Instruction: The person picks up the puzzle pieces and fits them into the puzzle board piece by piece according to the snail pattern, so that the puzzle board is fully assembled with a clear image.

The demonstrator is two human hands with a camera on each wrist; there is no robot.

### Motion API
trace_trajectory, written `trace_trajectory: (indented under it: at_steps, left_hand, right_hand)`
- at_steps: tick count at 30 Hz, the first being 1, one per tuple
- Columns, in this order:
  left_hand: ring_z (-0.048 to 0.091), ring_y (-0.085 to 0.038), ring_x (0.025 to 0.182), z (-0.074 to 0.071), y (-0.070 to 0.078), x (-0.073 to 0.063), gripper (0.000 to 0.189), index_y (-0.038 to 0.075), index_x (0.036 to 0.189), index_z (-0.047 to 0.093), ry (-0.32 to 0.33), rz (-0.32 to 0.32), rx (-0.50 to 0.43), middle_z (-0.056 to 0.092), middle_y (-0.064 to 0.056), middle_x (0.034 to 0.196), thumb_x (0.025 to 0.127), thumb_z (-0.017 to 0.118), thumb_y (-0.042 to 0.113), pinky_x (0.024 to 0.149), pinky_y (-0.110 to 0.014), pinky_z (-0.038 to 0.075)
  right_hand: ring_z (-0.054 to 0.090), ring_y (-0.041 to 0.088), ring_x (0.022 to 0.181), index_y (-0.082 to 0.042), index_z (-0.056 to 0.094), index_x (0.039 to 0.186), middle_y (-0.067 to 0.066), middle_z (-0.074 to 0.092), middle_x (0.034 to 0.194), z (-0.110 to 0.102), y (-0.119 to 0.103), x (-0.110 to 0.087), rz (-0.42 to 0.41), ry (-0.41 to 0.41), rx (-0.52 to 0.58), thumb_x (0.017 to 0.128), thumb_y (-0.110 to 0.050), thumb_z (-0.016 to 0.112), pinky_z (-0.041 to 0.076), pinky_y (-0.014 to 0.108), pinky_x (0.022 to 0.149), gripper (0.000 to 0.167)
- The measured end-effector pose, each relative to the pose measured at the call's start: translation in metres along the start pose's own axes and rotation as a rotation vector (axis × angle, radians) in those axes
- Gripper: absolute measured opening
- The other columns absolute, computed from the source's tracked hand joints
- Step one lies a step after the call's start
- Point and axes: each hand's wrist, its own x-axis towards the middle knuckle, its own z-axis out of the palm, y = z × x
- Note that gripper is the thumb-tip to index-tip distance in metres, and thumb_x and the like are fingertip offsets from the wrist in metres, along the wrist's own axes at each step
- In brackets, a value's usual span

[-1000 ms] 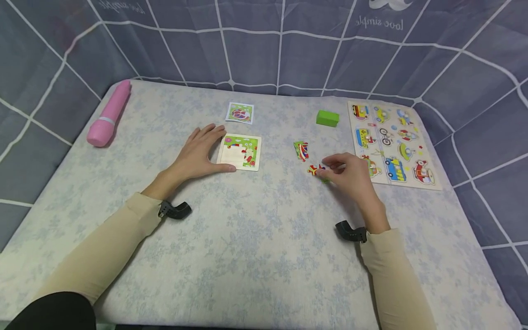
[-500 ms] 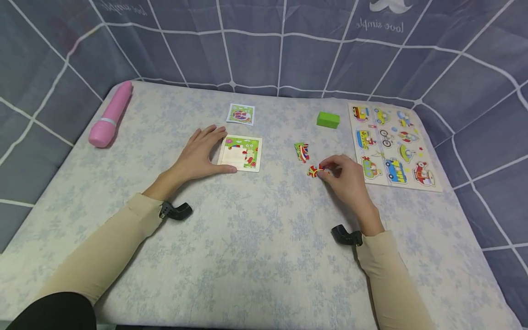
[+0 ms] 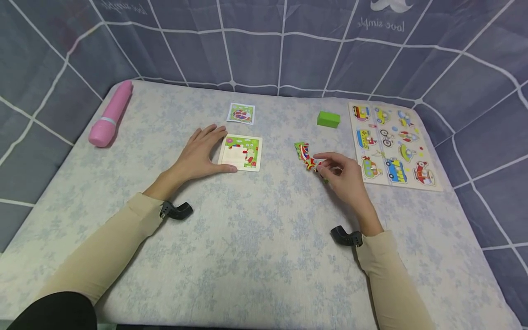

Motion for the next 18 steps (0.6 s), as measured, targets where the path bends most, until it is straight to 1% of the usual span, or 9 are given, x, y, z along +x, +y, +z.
trace_trajectory:
  at_steps: [2,7,11,14,16,18]
  left_hand:
    - [0.014,-0.026,0.165,-0.001,0.000,0.000,0.118,0.009,0.164,0.037,-0.001,0.000,0.001,0.031,-0.007,0.173,0.075,0.083,0.072,0.136,-0.048,0.000]
    - [0.014,-0.026,0.165,-0.003,0.000,-0.001,0.117,0.009,0.164,0.037,0.000,-0.006,-0.002,0.031,-0.007,0.173,0.076,0.083,0.071,0.136,-0.049,0.001]
    - [0.014,-0.026,0.165,-0.003,0.000,-0.001,0.118,0.009,0.164,0.037,-0.001,-0.006,-0.003,0.031,-0.007,0.173,0.075,0.083,0.071,0.136,-0.049,0.001]
    - [0.014,-0.025,0.165,-0.002,0.001,0.000,0.119,0.010,0.164,0.037,-0.004,-0.002,-0.004,0.031,-0.006,0.173,0.075,0.082,0.073,0.136,-0.049,0.001]
    - [0.014,-0.025,0.165,-0.002,0.001,0.000,0.119,0.009,0.164,0.037,-0.005,-0.003,-0.005,0.031,-0.006,0.173,0.075,0.082,0.073,0.136,-0.049,0.000]
    - [0.014,-0.025,0.165,-0.002,0.000,0.000,0.119,0.009,0.164,0.036,-0.007,-0.008,-0.004,0.031,-0.005,0.173,0.075,0.082,0.073,0.136,-0.048,0.000]
  right_hand:
    - [0.062,0.006,0.088,-0.004,0.075,0.127,0.015,0.069,0.103,0.001,-0.002,0.000,0.007,-0.005,0.010,0.101,-0.005,0.069,0.052,0.009,0.071,0.026]
    - [0.064,0.004,0.086,-0.001,0.073,0.119,0.012,0.070,0.103,0.005,-0.009,0.001,0.043,0.003,-0.027,0.103,-0.013,0.069,0.052,0.008,0.072,0.020]
    - [0.067,0.009,0.077,-0.001,0.073,0.113,0.011,0.073,0.099,0.009,-0.015,0.003,0.056,0.013,0.007,0.101,-0.017,0.072,0.053,0.013,0.066,0.020]
    - [0.068,0.013,0.074,-0.003,0.074,0.120,0.014,0.074,0.097,0.015,-0.021,0.007,0.028,0.005,0.054,0.101,-0.013,0.072,0.053,0.015,0.062,0.022]
    - [0.066,0.012,0.076,-0.006,0.073,0.127,0.015,0.073,0.097,0.021,-0.025,0.011,-0.005,-0.014,0.056,0.102,-0.010,0.070,0.051,0.014,0.063,0.026]
    - [0.065,0.012,0.078,-0.008,0.072,0.131,0.016,0.072,0.097,0.030,-0.032,0.016,-0.029,-0.037,0.055,0.102,-0.009,0.068,0.050,0.014,0.063,0.029]
